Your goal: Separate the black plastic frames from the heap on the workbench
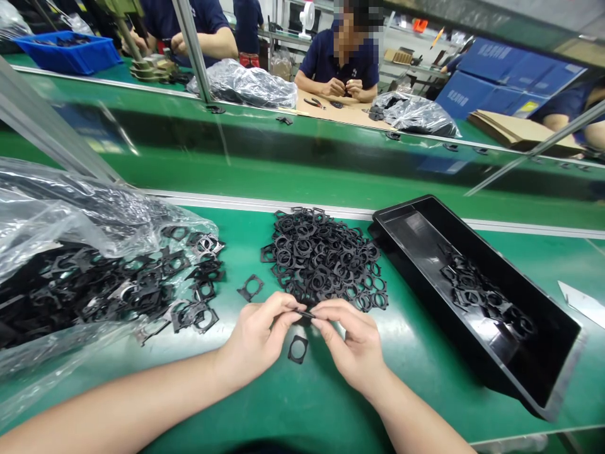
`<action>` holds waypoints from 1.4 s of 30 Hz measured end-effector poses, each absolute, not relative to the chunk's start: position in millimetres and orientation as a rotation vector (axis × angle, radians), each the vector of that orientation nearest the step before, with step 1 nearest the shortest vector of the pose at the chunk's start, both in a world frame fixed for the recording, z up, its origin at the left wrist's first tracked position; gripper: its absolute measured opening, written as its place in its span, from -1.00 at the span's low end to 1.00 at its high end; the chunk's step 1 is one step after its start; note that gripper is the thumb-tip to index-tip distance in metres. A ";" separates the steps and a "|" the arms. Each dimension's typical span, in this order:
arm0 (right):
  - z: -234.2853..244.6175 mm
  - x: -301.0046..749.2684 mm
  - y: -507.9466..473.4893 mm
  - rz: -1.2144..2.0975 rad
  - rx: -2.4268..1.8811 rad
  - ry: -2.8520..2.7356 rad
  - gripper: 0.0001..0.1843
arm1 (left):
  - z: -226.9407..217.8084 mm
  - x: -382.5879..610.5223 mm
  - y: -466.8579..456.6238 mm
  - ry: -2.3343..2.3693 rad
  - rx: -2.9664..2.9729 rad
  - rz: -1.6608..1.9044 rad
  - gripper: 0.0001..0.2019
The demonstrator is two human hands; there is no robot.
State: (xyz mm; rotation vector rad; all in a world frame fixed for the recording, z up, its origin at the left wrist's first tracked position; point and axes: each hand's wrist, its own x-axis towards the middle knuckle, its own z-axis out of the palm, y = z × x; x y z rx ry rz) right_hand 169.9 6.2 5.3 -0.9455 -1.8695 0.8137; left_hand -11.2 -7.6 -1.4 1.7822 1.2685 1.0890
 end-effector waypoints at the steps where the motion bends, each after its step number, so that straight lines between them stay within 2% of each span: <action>1: 5.8 170.0 6.5 0.826 -0.951 -1.870 -0.81 | -1.6 -11.8 -7.4 1.271 1.790 1.098 -0.89; 14: 6.4 159.1 0.9 0.747 -1.033 -1.800 -0.84 | -5.8 -9.6 -11.1 1.215 1.597 1.197 -0.84; 21: 8.0 162.5 8.4 0.919 -1.046 -1.827 -0.81 | -6.4 -7.3 -13.5 1.081 1.397 1.296 -0.87; 26: 4.6 162.2 9.6 0.972 -1.079 -1.853 -0.97 | -0.5 -8.3 -11.4 1.108 1.487 1.274 -0.93; 28: 4.3 164.3 10.1 0.897 -1.080 -1.914 -0.98 | 2.4 -11.1 -7.4 1.139 1.652 1.249 -0.85; 31: 3.7 166.9 10.3 0.702 -1.053 -2.060 -0.94 | 3.6 -15.3 -1.2 1.064 2.081 1.161 -0.60; 32: 3.2 167.2 10.1 0.641 -1.043 -2.095 -0.92 | 3.1 -16.3 0.2 1.023 2.207 1.132 -0.59; 36: 1.3 166.7 9.2 0.563 -1.020 -2.093 -0.91 | 0.8 -17.1 1.9 1.071 2.326 1.145 -0.74; 42: 5.5 168.4 11.2 0.647 -1.000 -1.972 -0.94 | 2.5 -14.5 -0.2 1.220 1.957 1.075 -0.90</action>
